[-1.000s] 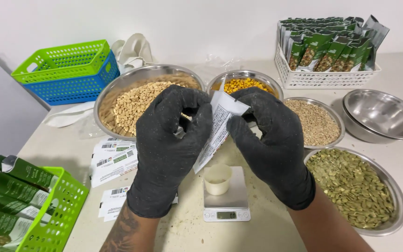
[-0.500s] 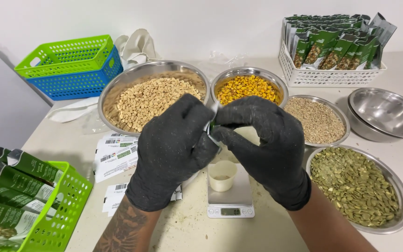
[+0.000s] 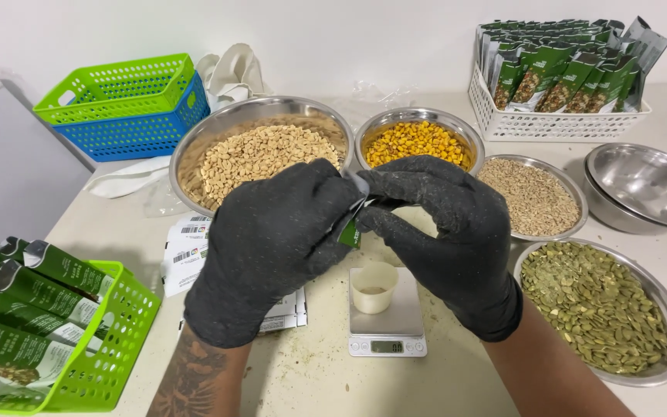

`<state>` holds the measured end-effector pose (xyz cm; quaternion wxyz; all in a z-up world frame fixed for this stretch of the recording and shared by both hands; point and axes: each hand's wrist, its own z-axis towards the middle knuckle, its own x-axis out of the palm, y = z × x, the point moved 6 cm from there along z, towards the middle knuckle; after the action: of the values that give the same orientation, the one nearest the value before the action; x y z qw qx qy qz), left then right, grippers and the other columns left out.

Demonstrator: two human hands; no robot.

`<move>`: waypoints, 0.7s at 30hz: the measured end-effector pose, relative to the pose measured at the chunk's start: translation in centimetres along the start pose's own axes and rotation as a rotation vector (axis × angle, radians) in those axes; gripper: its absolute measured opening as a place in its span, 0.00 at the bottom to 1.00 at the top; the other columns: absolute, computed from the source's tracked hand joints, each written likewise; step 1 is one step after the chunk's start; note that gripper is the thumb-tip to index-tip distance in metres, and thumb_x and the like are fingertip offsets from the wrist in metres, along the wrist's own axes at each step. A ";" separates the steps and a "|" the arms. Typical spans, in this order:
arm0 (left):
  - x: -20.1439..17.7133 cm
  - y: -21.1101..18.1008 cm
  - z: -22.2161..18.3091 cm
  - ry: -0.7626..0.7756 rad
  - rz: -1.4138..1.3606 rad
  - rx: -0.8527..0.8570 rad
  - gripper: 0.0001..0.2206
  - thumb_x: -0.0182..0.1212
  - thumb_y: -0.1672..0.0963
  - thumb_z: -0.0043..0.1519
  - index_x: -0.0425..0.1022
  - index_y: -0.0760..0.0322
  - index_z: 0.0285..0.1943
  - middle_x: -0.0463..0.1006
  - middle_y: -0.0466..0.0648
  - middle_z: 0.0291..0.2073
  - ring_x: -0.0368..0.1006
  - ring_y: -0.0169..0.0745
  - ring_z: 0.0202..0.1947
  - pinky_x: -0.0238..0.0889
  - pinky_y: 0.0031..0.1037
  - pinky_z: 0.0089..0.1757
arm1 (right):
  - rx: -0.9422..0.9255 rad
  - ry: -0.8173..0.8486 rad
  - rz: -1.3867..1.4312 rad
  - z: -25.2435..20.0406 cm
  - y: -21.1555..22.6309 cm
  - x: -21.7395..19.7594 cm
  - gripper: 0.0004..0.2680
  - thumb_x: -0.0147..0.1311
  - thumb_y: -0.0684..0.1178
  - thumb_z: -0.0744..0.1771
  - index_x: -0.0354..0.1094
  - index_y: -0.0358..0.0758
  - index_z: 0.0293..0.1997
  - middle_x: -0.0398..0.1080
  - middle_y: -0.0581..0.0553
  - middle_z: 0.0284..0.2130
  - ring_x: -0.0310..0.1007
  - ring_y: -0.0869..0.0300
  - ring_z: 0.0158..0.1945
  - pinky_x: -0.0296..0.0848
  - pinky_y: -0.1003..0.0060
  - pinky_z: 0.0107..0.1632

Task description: The person is performing quality control by weighing the contents of small nut packets on a digital scale.

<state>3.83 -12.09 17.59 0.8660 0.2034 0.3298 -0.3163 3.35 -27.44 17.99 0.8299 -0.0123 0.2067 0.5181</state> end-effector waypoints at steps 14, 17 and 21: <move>1.1 -1.4 -0.7 -0.209 -0.132 -0.054 0.15 0.55 0.51 0.66 0.64 0.63 0.30 0.63 0.51 0.25 0.61 0.59 0.21 0.50 0.46 0.22 | -0.047 0.000 0.124 -0.4 0.7 0.3 0.02 0.57 0.36 0.66 0.70 0.28 0.39 0.75 0.34 0.35 0.78 0.44 0.38 0.78 0.54 0.43; 0.7 -1.6 -0.7 -0.268 -0.230 -0.067 0.16 0.47 0.52 0.68 0.60 0.62 0.27 0.59 0.49 0.23 0.57 0.55 0.19 0.46 0.43 0.23 | -0.144 -0.006 0.143 -0.5 1.6 0.3 0.03 0.51 0.38 0.69 0.65 0.27 0.41 0.72 0.34 0.35 0.73 0.41 0.37 0.74 0.49 0.42; 0.4 -1.4 -0.6 -0.269 -0.273 -0.104 0.14 0.46 0.53 0.65 0.62 0.62 0.27 0.64 0.50 0.24 0.60 0.54 0.19 0.48 0.44 0.24 | -0.121 -0.067 0.090 -0.6 1.3 0.2 0.03 0.50 0.39 0.69 0.63 0.30 0.37 0.70 0.37 0.32 0.71 0.45 0.35 0.72 0.53 0.39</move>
<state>2.85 -12.93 16.63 0.8606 0.0680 0.2516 -0.4376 2.07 -26.77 17.61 0.8100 -0.0356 0.1475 0.5665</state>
